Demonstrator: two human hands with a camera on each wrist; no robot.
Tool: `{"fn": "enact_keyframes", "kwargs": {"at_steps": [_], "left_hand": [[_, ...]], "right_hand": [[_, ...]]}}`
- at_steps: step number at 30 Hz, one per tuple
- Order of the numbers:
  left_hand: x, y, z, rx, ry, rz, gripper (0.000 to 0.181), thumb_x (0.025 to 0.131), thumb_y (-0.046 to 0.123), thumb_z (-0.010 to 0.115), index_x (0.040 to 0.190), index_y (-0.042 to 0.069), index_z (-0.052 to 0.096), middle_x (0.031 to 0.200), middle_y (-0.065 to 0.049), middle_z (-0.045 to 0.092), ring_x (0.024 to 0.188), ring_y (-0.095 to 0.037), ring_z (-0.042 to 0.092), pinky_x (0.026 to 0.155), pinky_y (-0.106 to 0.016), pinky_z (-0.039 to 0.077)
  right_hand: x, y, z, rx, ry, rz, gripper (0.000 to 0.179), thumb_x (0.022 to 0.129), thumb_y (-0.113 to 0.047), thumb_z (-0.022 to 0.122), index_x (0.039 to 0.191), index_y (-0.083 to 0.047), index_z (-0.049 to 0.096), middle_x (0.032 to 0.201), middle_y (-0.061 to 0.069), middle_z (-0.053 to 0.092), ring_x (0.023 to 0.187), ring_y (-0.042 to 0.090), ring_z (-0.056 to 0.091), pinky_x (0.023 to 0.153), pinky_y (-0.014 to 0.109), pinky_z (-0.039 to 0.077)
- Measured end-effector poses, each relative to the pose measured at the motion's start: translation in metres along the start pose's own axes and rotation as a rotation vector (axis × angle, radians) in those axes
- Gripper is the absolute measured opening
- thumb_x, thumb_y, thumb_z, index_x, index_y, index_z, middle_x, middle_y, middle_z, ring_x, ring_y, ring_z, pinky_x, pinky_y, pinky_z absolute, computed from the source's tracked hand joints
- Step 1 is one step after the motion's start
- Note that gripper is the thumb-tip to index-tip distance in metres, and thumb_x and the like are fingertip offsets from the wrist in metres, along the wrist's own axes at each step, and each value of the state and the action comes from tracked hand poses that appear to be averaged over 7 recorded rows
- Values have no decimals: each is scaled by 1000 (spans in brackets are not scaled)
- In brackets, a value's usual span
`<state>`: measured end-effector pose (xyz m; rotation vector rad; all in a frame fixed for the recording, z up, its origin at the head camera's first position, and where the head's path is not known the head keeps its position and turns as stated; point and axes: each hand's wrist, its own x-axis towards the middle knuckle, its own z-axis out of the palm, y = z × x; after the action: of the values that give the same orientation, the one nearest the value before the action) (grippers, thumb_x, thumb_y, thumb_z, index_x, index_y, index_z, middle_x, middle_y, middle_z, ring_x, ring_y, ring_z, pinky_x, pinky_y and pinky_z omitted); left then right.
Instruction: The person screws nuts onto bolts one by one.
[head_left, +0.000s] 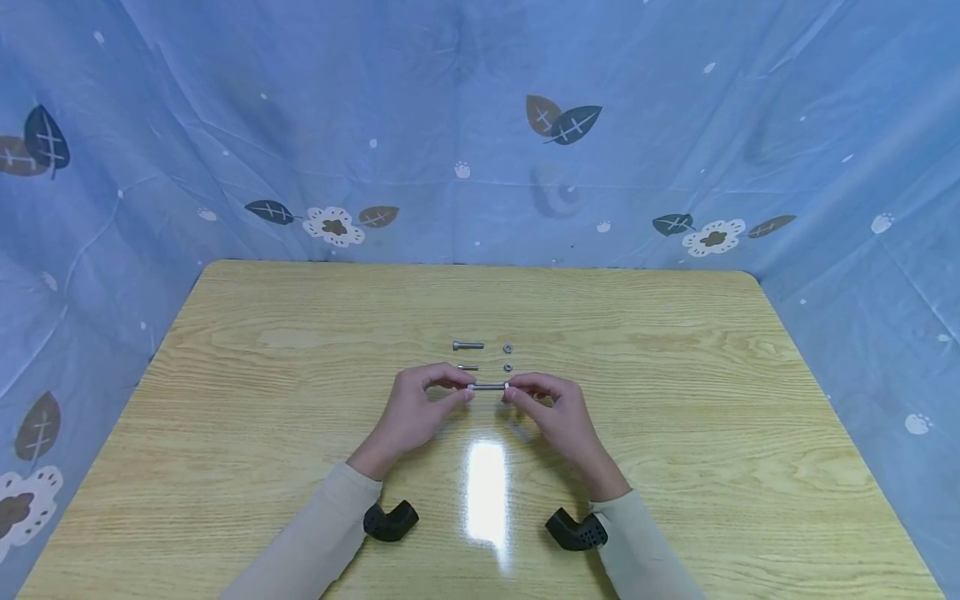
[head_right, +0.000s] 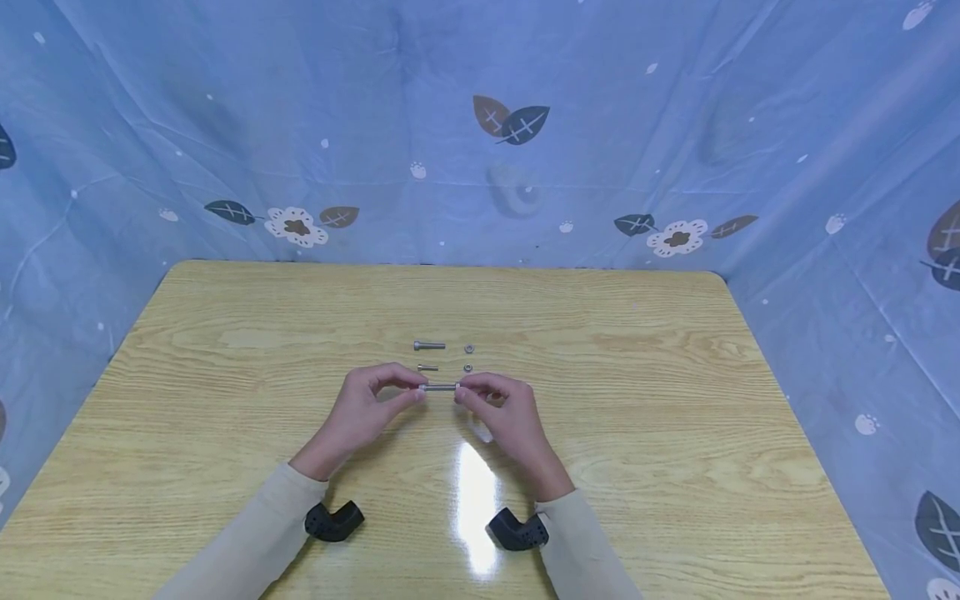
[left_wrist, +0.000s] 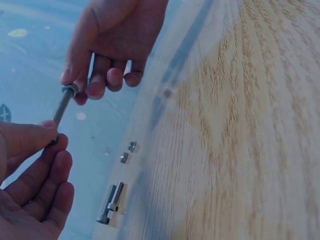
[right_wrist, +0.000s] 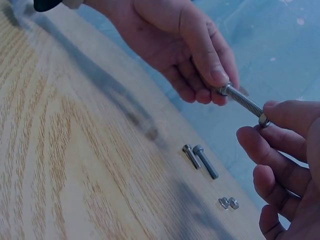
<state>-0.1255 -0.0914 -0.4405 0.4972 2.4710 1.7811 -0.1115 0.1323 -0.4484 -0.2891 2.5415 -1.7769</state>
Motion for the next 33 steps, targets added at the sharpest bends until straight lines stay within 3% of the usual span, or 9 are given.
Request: {"fn": "enact_keyframes", "kwargs": {"at_steps": [7, 15, 21, 26, 33], "left_hand": [[0, 0, 1, -19, 0, -8, 15, 86, 12, 73, 101, 8, 74, 107, -6, 73, 97, -23, 65, 89, -49, 53], [0, -1, 0, 5, 13, 6, 12, 86, 13, 73, 98, 9, 74, 104, -2, 74, 91, -15, 68, 87, -44, 55], [0, -2, 0, 15, 25, 19, 11, 86, 14, 73, 97, 10, 75, 102, 0, 74, 90, -16, 68, 85, -46, 55], [0, -2, 0, -22, 15, -8, 12, 86, 15, 73, 98, 11, 75, 106, -4, 74, 94, -19, 67, 89, -46, 54], [-1, 8, 1, -47, -1, -54, 14, 86, 6, 72, 99, 3, 73, 109, -10, 73, 99, -27, 65, 94, -54, 50]], "right_hand": [[1, 0, 2, -2, 1, -13, 21, 95, -24, 63, 100, -5, 71, 89, 5, 73, 81, 12, 61, 77, 27, 48], [-1, -14, 4, 0, 14, -57, 17, 91, -8, 65, 106, 2, 67, 94, 12, 69, 84, 9, 58, 78, 23, 47], [-1, -5, 2, 6, -3, -78, 18, 90, -13, 68, 107, -5, 69, 93, 5, 71, 85, 7, 60, 79, 22, 47], [-1, -1, 2, 7, 7, -60, 15, 91, -18, 68, 104, -10, 70, 93, 5, 71, 85, 9, 60, 79, 23, 48], [0, 1, 3, 32, 1, -41, 18, 94, -20, 64, 100, -4, 70, 90, 9, 71, 81, 12, 60, 79, 25, 48]]}}
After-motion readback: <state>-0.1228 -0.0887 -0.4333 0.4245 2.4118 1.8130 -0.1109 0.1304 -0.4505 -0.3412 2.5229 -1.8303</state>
